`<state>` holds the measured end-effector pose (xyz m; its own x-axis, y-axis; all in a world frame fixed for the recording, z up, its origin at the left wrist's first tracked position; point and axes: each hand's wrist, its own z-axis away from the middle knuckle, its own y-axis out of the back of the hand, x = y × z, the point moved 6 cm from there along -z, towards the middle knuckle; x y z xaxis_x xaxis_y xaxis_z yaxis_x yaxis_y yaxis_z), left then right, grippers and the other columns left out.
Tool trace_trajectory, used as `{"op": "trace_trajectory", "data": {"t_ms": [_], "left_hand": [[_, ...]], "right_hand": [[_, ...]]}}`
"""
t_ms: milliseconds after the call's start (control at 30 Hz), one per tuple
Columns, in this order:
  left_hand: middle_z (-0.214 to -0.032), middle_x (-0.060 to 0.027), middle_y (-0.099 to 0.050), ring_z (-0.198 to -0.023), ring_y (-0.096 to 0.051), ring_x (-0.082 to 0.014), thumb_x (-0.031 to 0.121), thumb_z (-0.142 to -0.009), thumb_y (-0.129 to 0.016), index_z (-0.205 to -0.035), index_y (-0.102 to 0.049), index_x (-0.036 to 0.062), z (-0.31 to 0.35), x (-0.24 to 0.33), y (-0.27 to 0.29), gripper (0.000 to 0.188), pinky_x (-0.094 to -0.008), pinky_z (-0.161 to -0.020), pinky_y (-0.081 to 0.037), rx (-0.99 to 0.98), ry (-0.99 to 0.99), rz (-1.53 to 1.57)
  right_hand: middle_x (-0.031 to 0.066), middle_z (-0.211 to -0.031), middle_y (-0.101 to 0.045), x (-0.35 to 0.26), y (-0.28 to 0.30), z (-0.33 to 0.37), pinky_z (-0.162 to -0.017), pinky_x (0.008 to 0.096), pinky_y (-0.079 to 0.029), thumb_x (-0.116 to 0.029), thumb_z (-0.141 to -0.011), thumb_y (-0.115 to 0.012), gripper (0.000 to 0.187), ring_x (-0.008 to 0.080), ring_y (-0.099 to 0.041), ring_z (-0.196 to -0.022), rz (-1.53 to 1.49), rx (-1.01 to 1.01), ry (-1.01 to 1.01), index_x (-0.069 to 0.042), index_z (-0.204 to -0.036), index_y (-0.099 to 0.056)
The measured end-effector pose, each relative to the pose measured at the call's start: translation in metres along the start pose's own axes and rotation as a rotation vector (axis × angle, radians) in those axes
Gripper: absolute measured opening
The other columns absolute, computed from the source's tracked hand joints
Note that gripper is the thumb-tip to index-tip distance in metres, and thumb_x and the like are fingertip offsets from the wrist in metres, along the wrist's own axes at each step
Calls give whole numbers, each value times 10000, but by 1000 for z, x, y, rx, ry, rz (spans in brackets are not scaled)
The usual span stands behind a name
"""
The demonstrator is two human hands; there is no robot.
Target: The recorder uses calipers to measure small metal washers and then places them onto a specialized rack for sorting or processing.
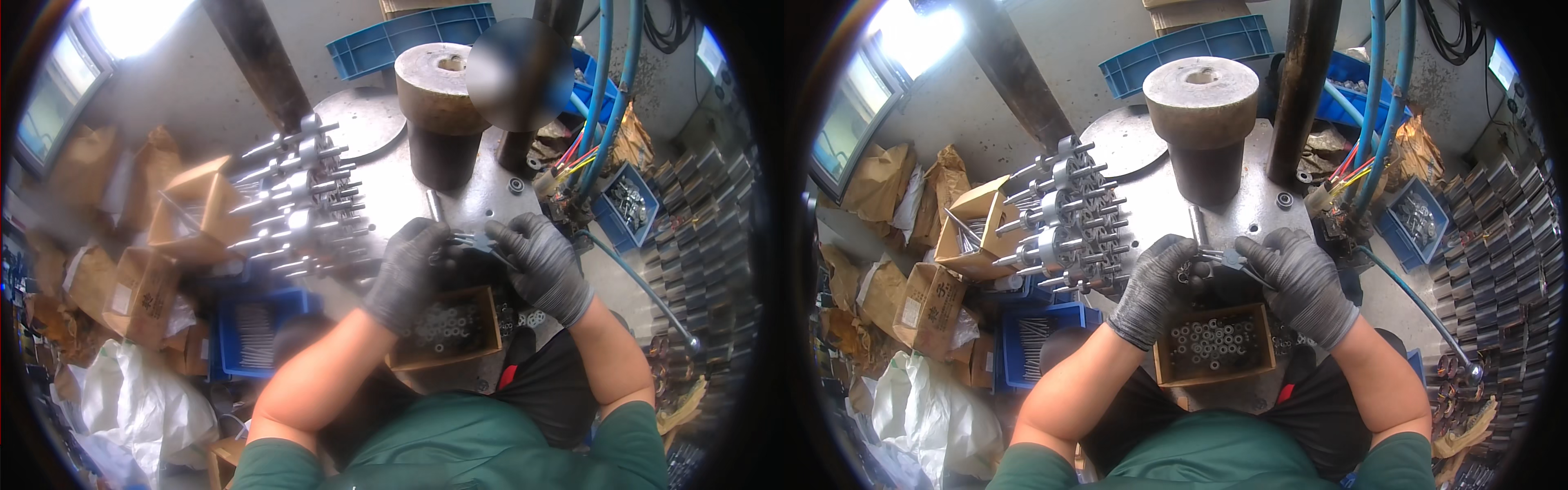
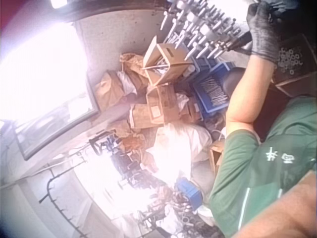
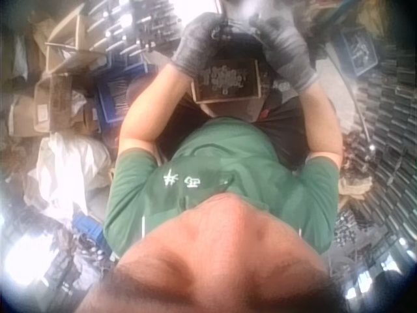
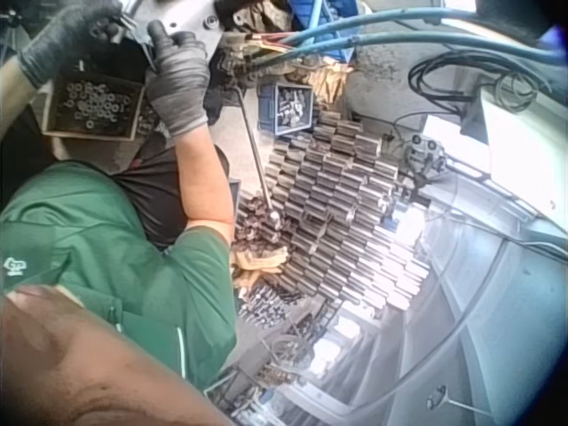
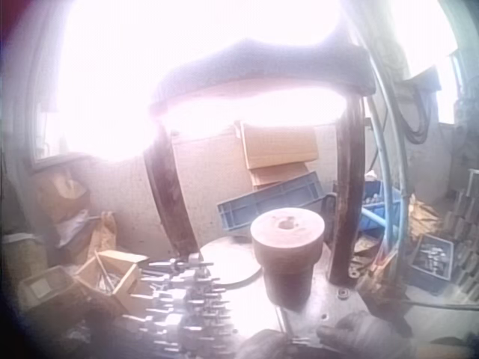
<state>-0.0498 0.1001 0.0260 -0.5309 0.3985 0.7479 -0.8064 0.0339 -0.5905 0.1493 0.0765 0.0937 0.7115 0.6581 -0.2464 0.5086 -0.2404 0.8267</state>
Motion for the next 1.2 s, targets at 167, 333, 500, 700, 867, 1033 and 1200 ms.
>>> {"op": "trace_trajectory", "data": {"t_ms": [167,333,500,700,867,1033,1200], "left_hand": [[-1068,-101,-689,-914,-693,-181,238,-1010,-736,-1122,-640,60,5,7,1,232,-284,-761,-599,-26,-196,-267],[-1144,-119,-695,-988,-716,-209,221,-1062,-607,-1231,-625,6,19,-40,9,274,-356,-849,-620,-28,-28,62],[-1170,-112,-680,-1065,-718,-245,261,-1123,-549,-1303,-593,-6,26,-112,12,324,-374,-898,-629,-80,307,-7],[-1213,-128,-679,-1070,-724,-256,247,-1129,-489,-1385,-556,6,-2,-187,46,357,-362,-935,-616,389,393,-59],[-1247,-144,-677,-1085,-726,-269,255,-1134,-447,-1435,-531,13,-40,-199,71,395,-363,-969,-606,1224,121,-1127],[-1276,-151,-672,-1123,-720,-273,267,-1141,-424,-1457,-518,15,-42,-212,83,415,-367,-993,-599,1238,157,-971],[-1305,-157,-668,-1161,-714,-277,280,-1148,-400,-1478,-505,18,-35,-207,80,435,-371,-1017,-592,1248,189,-819]], "right_hand": [[150,-1029,-684,-1,-2,0,-756,472,-568,53,-774,-717,635,397,-674,-896,-59,-97,-78,-114,-1386,-680],[196,-1275,-700,3,-18,0,-970,411,-568,53,-849,-690,669,325,-699,-1149,-583,-155,-318,-19,-1505,-577],[221,-1454,-644,-24,-52,-2,-1139,372,-496,53,-896,-682,726,244,-629,-1337,-864,-275,-343,3,-1591,-480],[227,-1492,-625,-61,-101,-16,-1150,364,-501,12,-923,-658,722,257,-629,-1360,-927,-319,-339,-24,-1616,-459],[242,-1475,-629,-75,-113,-25,-1131,370,-517,7,-928,-649,751,277,-660,-1319,-877,-293,-252,-39,-1641,-421],[238,-1553,-573,-71,-119,-22,-1203,395,-457,-53,-978,-668,719,306,-561,-1448,-929,-421,-338,-79,-1651,-417],[234,-1551,-576,-73,-119,-22,-1188,401,-475,-55,-976,-677,743,309,-584,-1426,-942,-436,-334,-92,-1663,-397]]}}
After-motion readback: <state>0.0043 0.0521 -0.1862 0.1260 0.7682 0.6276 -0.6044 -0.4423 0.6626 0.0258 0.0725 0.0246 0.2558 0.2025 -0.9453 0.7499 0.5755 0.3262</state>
